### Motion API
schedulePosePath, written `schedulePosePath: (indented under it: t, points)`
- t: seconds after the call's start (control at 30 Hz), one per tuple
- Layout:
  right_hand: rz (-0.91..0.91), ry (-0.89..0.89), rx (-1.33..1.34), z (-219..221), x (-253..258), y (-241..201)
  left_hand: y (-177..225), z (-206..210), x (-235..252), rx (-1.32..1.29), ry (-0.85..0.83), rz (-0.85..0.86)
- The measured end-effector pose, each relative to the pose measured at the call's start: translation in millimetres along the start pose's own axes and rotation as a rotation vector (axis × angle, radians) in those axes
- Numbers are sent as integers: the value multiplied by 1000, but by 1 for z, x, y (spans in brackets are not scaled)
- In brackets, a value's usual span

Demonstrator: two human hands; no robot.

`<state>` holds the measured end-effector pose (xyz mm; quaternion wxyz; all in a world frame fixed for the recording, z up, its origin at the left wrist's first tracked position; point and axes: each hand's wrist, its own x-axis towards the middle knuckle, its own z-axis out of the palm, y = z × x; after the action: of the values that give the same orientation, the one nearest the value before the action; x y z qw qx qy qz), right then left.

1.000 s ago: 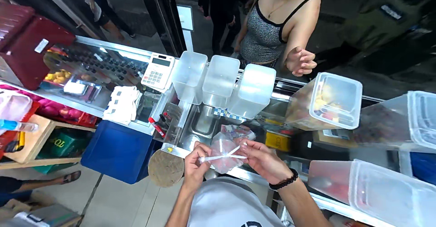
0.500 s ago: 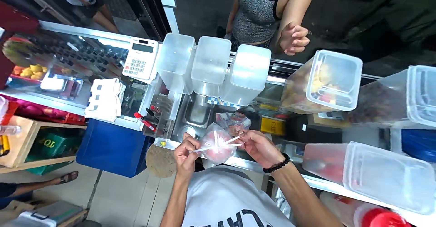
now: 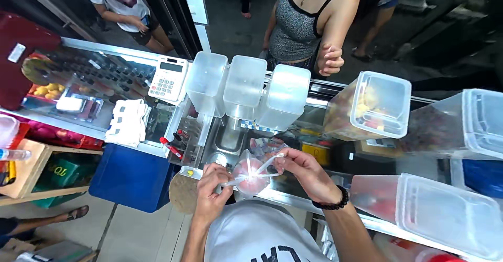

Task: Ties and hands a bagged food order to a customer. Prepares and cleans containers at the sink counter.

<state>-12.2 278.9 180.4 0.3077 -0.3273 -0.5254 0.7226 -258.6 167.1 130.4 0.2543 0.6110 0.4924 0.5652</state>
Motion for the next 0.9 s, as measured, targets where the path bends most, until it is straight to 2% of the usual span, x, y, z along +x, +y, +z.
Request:
schedulePosePath:
  t: [0.07,0.17,0.23,0.4,0.5,0.6,0.7,0.77,0.9]
  points:
    - [-53,-87,-114,10,4,-10,14,0,20,101,-89,19]
    - [-149,-258,-452,28,6,-25,43,2,54,169,-308,-103]
    - [-177,-246,-601,39,9,-31,46,0,68,110,-392,-200]
    - [-21,-261,-757,39,9,-43,48,-10,84,-69,-567,-434]
    - [-47,-136,-877,27,-5,-64,62,-13,105,-62,-609,-359]
    - [-223,14,-830,10,-25,-95,92,-7,134,121,-668,-158]
    - [-376,140,-775,-6,-32,-132,137,11,168,311,-639,-9]
    - [-453,236,-752,-20,-30,-155,155,27,194,299,-615,10]
    - [-538,403,-719,-54,-12,-189,163,65,246,189,-538,-11]
